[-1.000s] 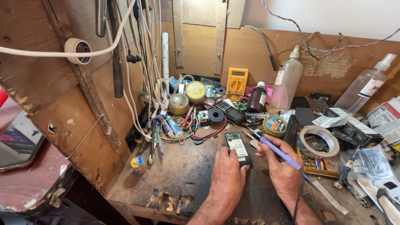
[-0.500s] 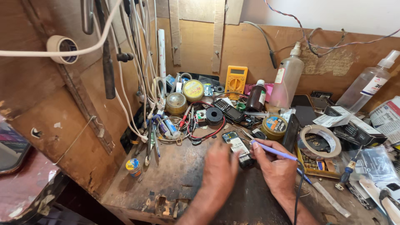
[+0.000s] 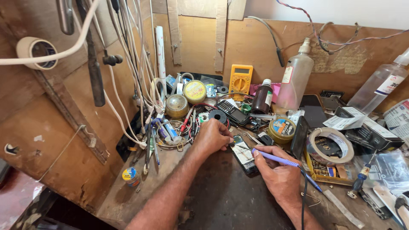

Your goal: The person opens a small black electronic device using a utility knife, then uses a pen and a soldering iron to work on the internal circuit board. The device is held and rotated while the person applies the soldering iron to specific points on the board.

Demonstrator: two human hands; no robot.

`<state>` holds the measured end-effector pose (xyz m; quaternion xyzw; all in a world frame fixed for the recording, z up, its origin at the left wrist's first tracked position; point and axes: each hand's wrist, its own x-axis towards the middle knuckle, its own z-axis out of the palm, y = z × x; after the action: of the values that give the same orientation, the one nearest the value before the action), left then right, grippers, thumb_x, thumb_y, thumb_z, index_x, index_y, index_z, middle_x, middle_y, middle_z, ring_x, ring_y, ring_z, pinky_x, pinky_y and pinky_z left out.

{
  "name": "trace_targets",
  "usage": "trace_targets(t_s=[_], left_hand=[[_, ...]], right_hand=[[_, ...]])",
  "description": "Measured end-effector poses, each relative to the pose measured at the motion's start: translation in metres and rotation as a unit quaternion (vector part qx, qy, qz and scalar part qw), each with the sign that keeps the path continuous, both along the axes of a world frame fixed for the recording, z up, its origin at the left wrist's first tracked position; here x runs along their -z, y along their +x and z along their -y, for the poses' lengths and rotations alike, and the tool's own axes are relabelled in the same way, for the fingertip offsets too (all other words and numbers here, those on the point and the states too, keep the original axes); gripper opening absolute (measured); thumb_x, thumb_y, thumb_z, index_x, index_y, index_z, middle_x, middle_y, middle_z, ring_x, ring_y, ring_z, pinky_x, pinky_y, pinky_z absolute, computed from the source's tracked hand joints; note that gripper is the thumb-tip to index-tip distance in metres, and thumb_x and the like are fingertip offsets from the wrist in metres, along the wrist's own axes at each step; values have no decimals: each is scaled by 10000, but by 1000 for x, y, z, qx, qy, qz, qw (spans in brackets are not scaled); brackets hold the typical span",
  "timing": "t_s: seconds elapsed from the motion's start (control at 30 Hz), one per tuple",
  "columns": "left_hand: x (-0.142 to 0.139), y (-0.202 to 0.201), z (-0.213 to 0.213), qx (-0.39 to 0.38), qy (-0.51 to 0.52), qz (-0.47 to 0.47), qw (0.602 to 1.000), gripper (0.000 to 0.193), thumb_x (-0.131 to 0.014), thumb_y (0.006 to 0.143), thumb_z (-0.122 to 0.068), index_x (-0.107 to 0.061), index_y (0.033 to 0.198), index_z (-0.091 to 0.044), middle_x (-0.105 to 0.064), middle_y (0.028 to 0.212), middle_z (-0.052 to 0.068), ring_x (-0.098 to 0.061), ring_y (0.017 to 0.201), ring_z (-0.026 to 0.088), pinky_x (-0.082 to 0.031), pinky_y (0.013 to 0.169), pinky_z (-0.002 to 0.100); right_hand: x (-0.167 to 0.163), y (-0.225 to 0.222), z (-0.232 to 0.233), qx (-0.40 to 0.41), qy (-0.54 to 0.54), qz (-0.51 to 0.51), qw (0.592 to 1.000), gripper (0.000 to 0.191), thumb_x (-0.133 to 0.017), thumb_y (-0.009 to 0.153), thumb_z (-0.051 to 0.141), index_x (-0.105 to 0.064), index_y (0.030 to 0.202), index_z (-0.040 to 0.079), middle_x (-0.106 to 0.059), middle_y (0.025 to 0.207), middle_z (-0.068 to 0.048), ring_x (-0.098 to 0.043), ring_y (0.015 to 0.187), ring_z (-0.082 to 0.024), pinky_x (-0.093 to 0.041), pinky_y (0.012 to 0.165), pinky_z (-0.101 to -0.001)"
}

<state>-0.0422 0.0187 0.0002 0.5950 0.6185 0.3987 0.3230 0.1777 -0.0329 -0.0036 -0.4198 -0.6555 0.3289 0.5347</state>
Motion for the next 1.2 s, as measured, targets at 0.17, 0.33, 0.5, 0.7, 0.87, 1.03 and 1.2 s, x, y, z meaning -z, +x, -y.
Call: trace_targets(t_s=[0.17,0.33,0.5,0.7,0.87,1.03,1.2], left_hand=[[0,-7,-12,31,-55,32,998,143,-838,759,-52,-820,890,2,-787,756,89,-737,592,117,-627,558,264],[-3,-10,-12,50,-105,66,991,167,-852,751,-28,-822,910,12,-786,771,98,-734,613,124,-633,570,255],[-6,-12,-13,56,-120,93,987,193,-855,739,-6,-809,919,43,-791,813,106,-741,625,145,-646,577,266],[-3,-14,-17,64,-128,107,984,204,-854,731,9,-801,919,67,-787,815,124,-743,631,159,-650,580,279],[-1,-14,-19,72,-131,115,982,204,-854,732,12,-799,919,72,-777,786,133,-739,616,167,-643,567,281],[-1,-14,-19,67,-136,106,983,200,-852,740,11,-800,923,72,-776,783,133,-737,614,165,-638,563,277],[-4,-14,-15,77,-121,121,982,202,-847,744,13,-796,929,77,-780,791,131,-740,619,164,-639,566,277]], right_hand=[[-5,-2,3,-5,5,4,1000,190,-762,871,82,-779,1024,-29,-744,831,-6,-615,724,-18,-496,621,-183],[-9,-1,6,2,-2,20,1000,185,-767,862,74,-778,1015,-29,-754,817,-17,-639,719,-29,-512,622,-190],[-13,-2,9,-4,11,31,999,198,-762,862,79,-776,1029,-27,-773,854,-36,-670,766,-51,-536,662,-212],[-22,-5,15,-9,7,52,999,202,-758,862,93,-787,1032,-13,-812,899,-57,-727,821,-70,-563,711,-224],[-27,-6,17,0,12,78,997,206,-762,858,106,-790,1030,-4,-826,910,-61,-745,827,-77,-562,714,-230],[-28,-7,17,-1,31,85,996,207,-763,856,107,-785,1028,-5,-825,922,-63,-752,838,-84,-567,727,-234],[-28,-7,17,3,42,98,994,201,-764,857,108,-786,1021,-6,-827,910,-67,-759,827,-91,-568,718,-236]])
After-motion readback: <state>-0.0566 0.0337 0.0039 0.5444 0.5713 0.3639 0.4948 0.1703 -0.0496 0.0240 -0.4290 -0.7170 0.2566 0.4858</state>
